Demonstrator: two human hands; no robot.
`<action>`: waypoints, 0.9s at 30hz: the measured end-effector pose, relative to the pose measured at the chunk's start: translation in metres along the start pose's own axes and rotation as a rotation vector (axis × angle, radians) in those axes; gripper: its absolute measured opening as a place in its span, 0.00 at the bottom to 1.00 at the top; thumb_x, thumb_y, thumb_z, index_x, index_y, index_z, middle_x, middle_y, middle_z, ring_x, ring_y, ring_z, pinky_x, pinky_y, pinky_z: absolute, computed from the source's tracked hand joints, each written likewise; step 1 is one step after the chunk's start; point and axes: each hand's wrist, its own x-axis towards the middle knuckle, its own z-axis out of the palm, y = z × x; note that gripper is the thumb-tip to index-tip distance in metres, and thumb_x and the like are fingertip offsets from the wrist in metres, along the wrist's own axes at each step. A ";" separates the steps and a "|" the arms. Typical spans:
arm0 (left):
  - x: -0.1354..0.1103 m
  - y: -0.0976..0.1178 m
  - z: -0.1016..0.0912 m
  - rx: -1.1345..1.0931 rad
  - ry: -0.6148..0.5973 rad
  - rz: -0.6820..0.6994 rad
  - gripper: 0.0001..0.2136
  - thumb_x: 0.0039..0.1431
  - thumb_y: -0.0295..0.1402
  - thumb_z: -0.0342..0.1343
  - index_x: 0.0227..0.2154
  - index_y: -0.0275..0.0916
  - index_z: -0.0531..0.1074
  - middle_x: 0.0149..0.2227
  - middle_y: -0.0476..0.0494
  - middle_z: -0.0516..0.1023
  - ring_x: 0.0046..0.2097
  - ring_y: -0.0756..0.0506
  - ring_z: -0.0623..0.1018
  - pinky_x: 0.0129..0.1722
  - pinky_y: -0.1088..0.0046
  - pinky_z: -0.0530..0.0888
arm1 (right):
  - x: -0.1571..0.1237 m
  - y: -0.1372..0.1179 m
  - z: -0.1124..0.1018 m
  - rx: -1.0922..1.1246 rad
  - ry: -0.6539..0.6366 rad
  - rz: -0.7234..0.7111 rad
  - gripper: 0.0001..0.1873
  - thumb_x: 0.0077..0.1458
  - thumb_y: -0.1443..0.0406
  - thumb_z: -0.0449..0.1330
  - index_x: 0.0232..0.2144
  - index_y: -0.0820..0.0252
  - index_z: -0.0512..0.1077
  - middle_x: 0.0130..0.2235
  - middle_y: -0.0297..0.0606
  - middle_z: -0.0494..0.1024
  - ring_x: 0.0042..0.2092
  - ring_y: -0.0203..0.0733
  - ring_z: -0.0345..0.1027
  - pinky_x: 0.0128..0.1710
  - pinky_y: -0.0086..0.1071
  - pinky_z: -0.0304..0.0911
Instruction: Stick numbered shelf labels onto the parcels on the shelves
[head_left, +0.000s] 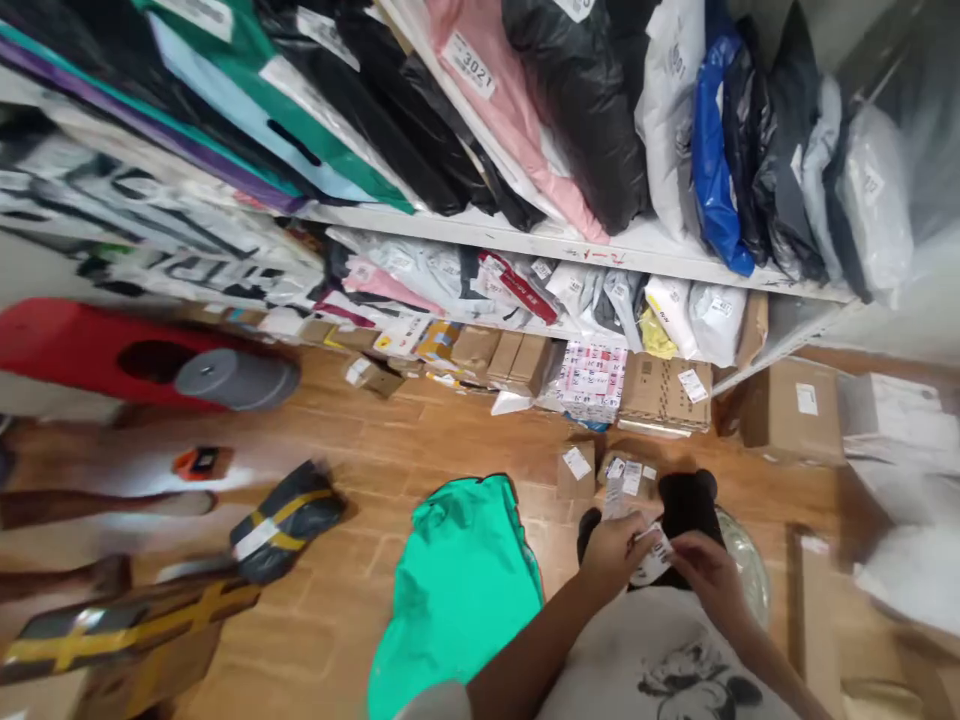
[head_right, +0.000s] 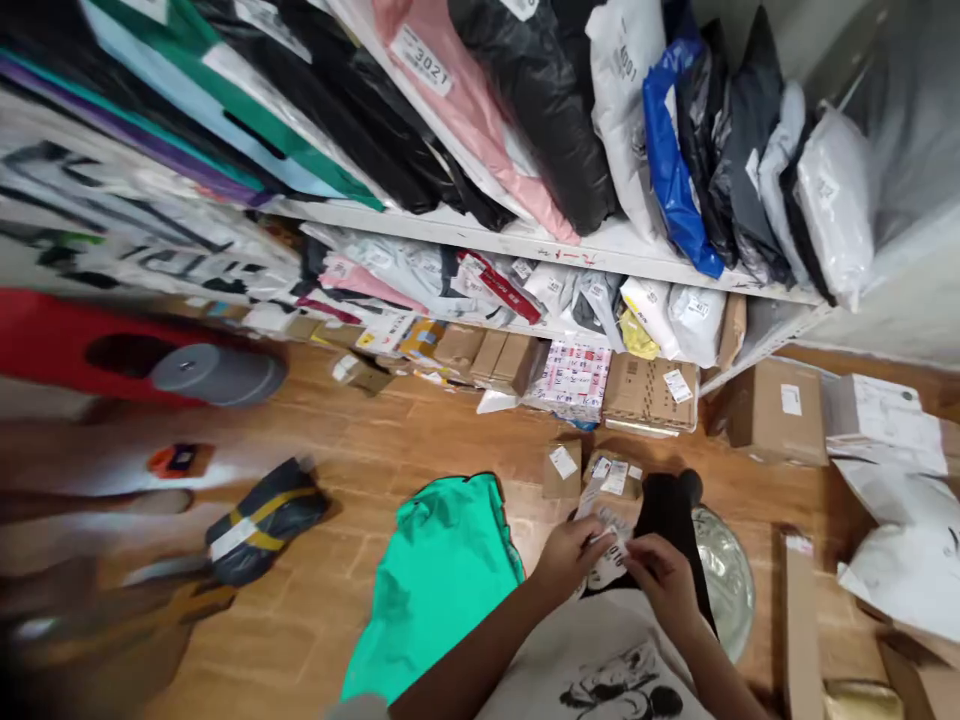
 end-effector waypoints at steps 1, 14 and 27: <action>-0.011 -0.007 -0.005 -0.038 -0.013 -0.045 0.21 0.60 0.51 0.51 0.21 0.40 0.70 0.19 0.52 0.66 0.25 0.50 0.64 0.26 0.74 0.60 | -0.010 0.001 0.011 0.013 -0.011 0.029 0.17 0.46 0.49 0.70 0.30 0.55 0.81 0.30 0.40 0.79 0.33 0.46 0.74 0.34 0.35 0.73; -0.062 -0.095 0.014 -0.201 0.054 -0.331 0.21 0.53 0.51 0.56 0.18 0.40 0.63 0.20 0.52 0.63 0.26 0.49 0.64 0.27 0.73 0.61 | -0.033 0.090 0.069 0.122 0.097 0.295 0.25 0.36 0.44 0.71 0.25 0.58 0.79 0.25 0.39 0.79 0.29 0.43 0.71 0.31 0.35 0.69; -0.047 -0.273 0.094 -0.213 0.012 -0.522 0.21 0.47 0.56 0.57 0.23 0.40 0.70 0.22 0.50 0.72 0.27 0.47 0.72 0.27 0.73 0.66 | -0.014 0.296 0.086 0.067 0.146 0.366 0.25 0.38 0.43 0.68 0.26 0.59 0.76 0.27 0.40 0.80 0.30 0.45 0.73 0.35 0.38 0.70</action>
